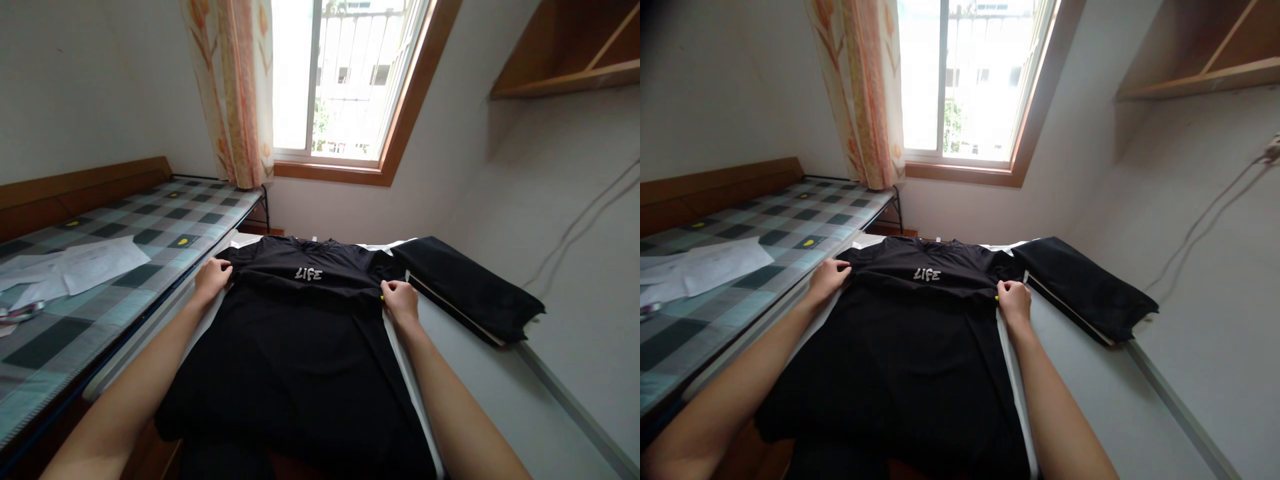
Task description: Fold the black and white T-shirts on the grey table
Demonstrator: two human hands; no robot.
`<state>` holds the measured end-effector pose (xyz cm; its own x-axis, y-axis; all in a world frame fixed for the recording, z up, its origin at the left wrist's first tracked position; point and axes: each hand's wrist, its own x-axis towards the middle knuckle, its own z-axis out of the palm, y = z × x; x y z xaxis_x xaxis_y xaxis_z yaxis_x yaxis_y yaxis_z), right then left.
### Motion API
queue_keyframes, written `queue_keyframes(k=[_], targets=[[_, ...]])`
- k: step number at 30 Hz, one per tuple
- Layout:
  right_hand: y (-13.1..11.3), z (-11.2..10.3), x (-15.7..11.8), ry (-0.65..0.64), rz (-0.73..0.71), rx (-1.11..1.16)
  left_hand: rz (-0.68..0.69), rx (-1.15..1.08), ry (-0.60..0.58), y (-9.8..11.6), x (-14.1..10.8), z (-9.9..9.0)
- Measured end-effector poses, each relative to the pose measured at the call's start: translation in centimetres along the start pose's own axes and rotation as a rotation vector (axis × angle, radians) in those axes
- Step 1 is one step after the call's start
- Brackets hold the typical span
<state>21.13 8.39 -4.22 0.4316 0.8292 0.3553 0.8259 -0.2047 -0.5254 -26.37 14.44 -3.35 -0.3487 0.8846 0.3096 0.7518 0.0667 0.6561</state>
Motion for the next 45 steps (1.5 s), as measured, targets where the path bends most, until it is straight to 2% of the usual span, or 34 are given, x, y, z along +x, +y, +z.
queue_keyframes(k=[2,5,7,11,13,16,18,20,22,23,24,25,27,29,31,34,36,38,42,45], targets=[[0.0,-0.3,0.1,0.041,-0.025,-0.012,0.009,0.082,-0.017,0.1,-0.1,-0.2],[0.0,-0.7,0.3,0.091,-0.045,-0.03,0.085,0.231,0.089,0.4,-0.1,-0.5],[0.0,-0.9,0.3,0.068,-0.021,-0.057,0.114,0.291,0.142,0.5,-0.1,-0.5],[-0.1,-1.3,0.3,-0.029,0.05,-0.101,0.108,0.329,0.081,0.5,-0.1,-0.4],[-0.3,-1.6,0.3,0.037,0.011,-0.102,0.128,0.292,0.116,0.6,-0.2,-0.4],[-0.6,-2.0,0.4,0.202,-0.077,-0.116,0.173,0.228,0.234,1.0,-0.3,-0.7],[-0.5,-2.1,0.5,0.182,-0.07,-0.146,0.167,0.228,0.25,1.2,-0.3,-0.9],[-0.2,-2.0,0.5,0.028,-0.005,-0.181,0.12,0.263,0.138,1.2,-0.2,-1.1],[0.1,-1.9,0.5,-0.11,0.052,-0.201,0.063,0.304,-0.063,1.0,-0.1,-1.1],[0.1,-1.8,0.6,-0.122,0.057,-0.205,0.041,0.32,-0.137,1.0,-0.1,-1.1],[0.2,-1.8,0.6,-0.088,0.044,-0.206,0.032,0.331,-0.163,0.9,-0.1,-1.1],[0.2,-1.8,0.6,-0.027,0.017,-0.206,0.038,0.339,-0.134,0.9,-0.1,-1.1],[0.1,-1.9,0.5,0.082,-0.033,-0.202,0.079,0.348,0.026,1.1,-0.3,-1.1],[0.0,-2.0,0.5,0.107,-0.053,-0.183,0.134,0.341,0.151,1.3,-0.4,-1.1],[-0.2,-2.1,0.5,0.128,-0.082,-0.136,0.173,0.312,0.202,1.5,-0.6,-1.1],[-0.5,-2.3,0.5,0.268,-0.185,-0.056,0.213,0.25,0.259,1.6,-0.6,-1.2],[-0.7,-2.6,0.5,0.307,-0.202,-0.062,0.213,0.23,0.275,1.6,-0.5,-1.2],[-0.8,-2.8,0.4,0.233,-0.117,-0.139,0.17,0.24,0.215,1.6,-0.4,-1.2],[-0.6,-3.2,0.4,-0.085,0.143,-0.32,0.002,0.317,-0.057,1.6,-0.4,-1.4],[-0.4,-3.5,0.6,-0.241,0.233,-0.373,-0.061,0.353,-0.134,1.8,-0.5,-1.7]])
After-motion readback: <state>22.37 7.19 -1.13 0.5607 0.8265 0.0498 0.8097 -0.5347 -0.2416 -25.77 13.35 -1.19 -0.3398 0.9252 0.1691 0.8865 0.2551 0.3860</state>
